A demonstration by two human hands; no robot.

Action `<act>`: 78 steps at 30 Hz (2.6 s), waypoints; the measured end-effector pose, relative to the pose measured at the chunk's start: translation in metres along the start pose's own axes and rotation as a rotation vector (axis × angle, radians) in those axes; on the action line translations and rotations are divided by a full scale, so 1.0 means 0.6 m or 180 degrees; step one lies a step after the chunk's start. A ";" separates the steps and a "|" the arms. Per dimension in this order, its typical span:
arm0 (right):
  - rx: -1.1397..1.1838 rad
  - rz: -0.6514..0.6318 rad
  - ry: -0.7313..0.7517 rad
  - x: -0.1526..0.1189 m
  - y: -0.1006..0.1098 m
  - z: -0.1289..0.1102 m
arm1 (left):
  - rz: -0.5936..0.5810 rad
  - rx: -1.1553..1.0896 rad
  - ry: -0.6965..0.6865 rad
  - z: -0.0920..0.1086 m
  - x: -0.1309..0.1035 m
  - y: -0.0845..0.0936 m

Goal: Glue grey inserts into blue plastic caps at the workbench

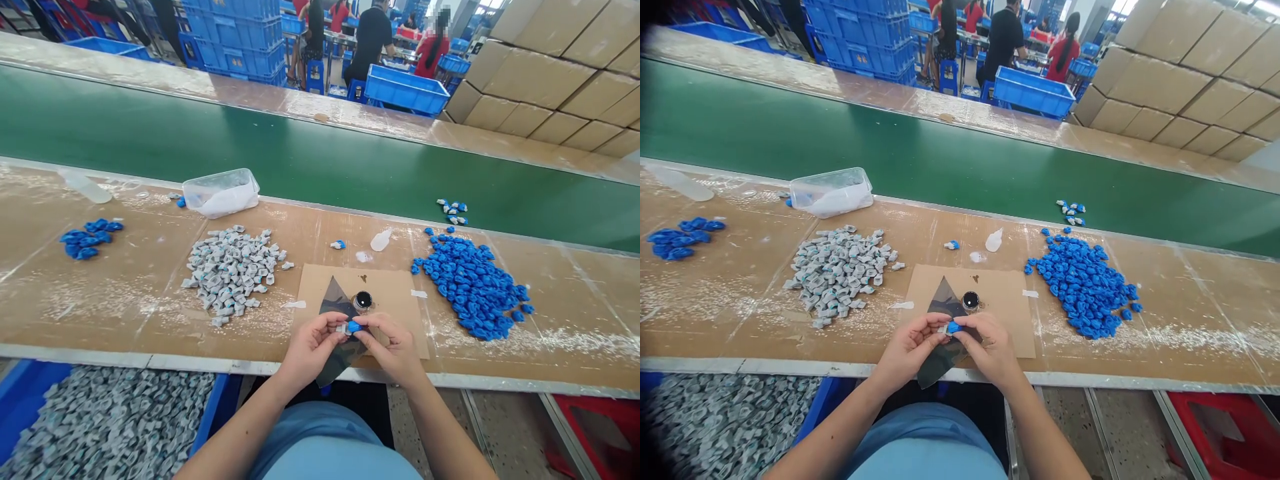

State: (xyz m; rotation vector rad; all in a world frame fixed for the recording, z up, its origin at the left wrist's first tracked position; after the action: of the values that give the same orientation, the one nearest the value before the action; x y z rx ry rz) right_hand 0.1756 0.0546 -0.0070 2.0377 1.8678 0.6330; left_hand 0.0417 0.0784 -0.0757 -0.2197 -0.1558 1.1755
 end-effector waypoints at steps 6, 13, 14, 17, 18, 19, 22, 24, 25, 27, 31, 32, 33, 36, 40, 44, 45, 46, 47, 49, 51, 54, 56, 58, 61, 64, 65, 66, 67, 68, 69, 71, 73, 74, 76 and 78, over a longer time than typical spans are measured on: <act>-0.0095 -0.0147 0.0127 -0.002 -0.003 0.001 | -0.0179 0.0256 -0.0201 0.009 -0.002 -0.006; 0.0016 -0.0253 -0.0042 -0.003 0.001 0.010 | -0.0376 0.0908 -0.0443 0.039 0.001 -0.011; 0.0056 -0.0204 -0.0070 -0.004 0.001 0.012 | -0.0338 0.0772 -0.0416 0.039 0.001 -0.013; 0.0072 -0.0026 -0.0101 -0.010 0.001 0.019 | -0.0243 0.0422 -0.0287 0.029 0.002 -0.021; 0.0036 0.0006 -0.0114 -0.012 0.001 0.021 | -0.0237 0.0383 -0.0244 0.025 0.002 -0.024; -0.0006 0.0002 -0.0114 -0.014 0.000 0.023 | -0.0254 0.0382 -0.0213 0.022 0.003 -0.026; -0.0199 -0.0052 -0.0063 -0.016 0.012 0.034 | -0.0374 0.0518 -0.0197 0.019 0.018 -0.024; -0.0471 0.0266 -0.0180 -0.014 0.053 0.055 | -0.0291 0.0718 -0.0289 0.026 0.043 -0.005; -0.0683 0.0590 -0.0311 -0.014 0.086 0.070 | -0.0168 0.0866 -0.0353 0.032 0.060 0.011; -0.1231 0.1364 -0.0647 -0.023 0.163 0.105 | 0.0108 0.1249 -0.0471 0.045 0.100 0.047; -0.2261 0.2276 -0.1317 -0.046 0.273 0.174 | 0.0418 0.1999 -0.0636 0.059 0.177 0.096; -0.2398 0.2303 -0.1482 -0.049 0.285 0.191 | 0.0449 0.2131 -0.0673 0.060 0.191 0.101; -0.2493 0.2282 -0.1619 -0.050 0.292 0.205 | 0.0464 0.2243 -0.0707 0.059 0.203 0.103; -0.2647 0.2134 -0.1663 -0.045 0.289 0.226 | 0.0486 0.2466 -0.0809 0.057 0.216 0.100; -0.2653 0.2001 -0.1202 -0.033 0.267 0.226 | 0.0635 0.2747 -0.0890 0.069 0.194 0.116; -0.2362 0.1845 -0.1037 -0.029 0.249 0.231 | 0.0927 0.3175 -0.0929 0.107 0.146 0.171; -0.2289 0.1794 -0.1009 -0.028 0.244 0.230 | 0.0984 0.3341 -0.0923 0.117 0.132 0.187; -0.2227 0.1765 -0.1008 -0.028 0.241 0.229 | 0.1013 0.3519 -0.0906 0.126 0.120 0.200; -0.2179 0.1738 -0.1043 -0.027 0.239 0.230 | 0.1008 0.3699 -0.0882 0.133 0.108 0.210; -0.2074 0.1650 -0.1184 -0.025 0.235 0.234 | 0.0917 0.4005 -0.0855 0.138 0.092 0.219; -0.1901 0.1515 -0.1330 -0.021 0.232 0.243 | 0.0795 0.4266 -0.0896 0.135 0.084 0.213; -0.1625 0.1439 -0.1508 -0.019 0.232 0.257 | 0.0652 0.4623 -0.0926 0.123 0.084 0.192; -0.1441 0.1486 -0.1650 -0.024 0.233 0.262 | 0.0537 0.4807 -0.0849 0.112 0.088 0.180; -0.1109 0.1493 -0.1742 -0.029 0.230 0.258 | 0.0434 0.4914 -0.0802 0.103 0.091 0.175; -0.0357 0.1370 -0.1624 -0.029 0.207 0.231 | 0.0361 0.4911 -0.0915 0.096 0.090 0.176; 0.0315 0.0995 -0.1361 -0.016 0.161 0.189 | 0.0307 0.4785 -0.1171 0.093 0.087 0.180; 0.0459 0.0867 -0.1286 -0.011 0.144 0.175 | 0.0319 0.4721 -0.1270 0.096 0.086 0.181; 0.0543 0.0763 -0.1200 -0.006 0.128 0.161 | 0.0371 0.4638 -0.1369 0.100 0.084 0.182; 0.0573 0.0695 -0.1100 -0.001 0.114 0.147 | 0.0473 0.4517 -0.1465 0.107 0.081 0.183; 0.0558 0.0657 -0.0981 0.003 0.102 0.132 | 0.0599 0.4347 -0.1549 0.115 0.077 0.183; 0.0507 0.0639 -0.0855 0.007 0.092 0.118 | 0.0733 0.4116 -0.1606 0.122 0.072 0.183; 0.0333 0.0624 -0.0630 0.012 0.076 0.093 | 0.0938 0.3457 -0.1579 0.127 0.060 0.178; 0.0065 0.0610 -0.0459 0.018 0.065 0.074 | 0.0963 0.2598 -0.1281 0.112 0.050 0.165; -0.0100 0.0606 -0.0382 0.020 0.062 0.066 | 0.0932 0.2155 -0.1056 0.098 0.045 0.155; -0.0428 0.0608 -0.0238 0.025 0.057 0.054 | 0.0837 0.1398 -0.0607 0.066 0.034 0.130; -0.0657 0.0603 -0.0108 0.028 0.054 0.047 | 0.0721 0.0963 -0.0326 0.043 0.024 0.103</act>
State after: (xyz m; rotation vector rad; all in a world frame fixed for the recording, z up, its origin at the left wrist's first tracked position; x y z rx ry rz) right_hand 0.2189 0.0701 -0.0127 2.0881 1.5319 0.7983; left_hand -0.0141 0.1170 -0.0662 0.0922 -0.0415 1.4191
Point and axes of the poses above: each hand's wrist, its own x-axis towards the middle knuckle, its own y-axis out of the back of the hand, z = x × y, the point moved 8 cm from there along x, towards the middle knuckle, and after that the axes turned 13 degrees about -y, right-handed, at the moved point
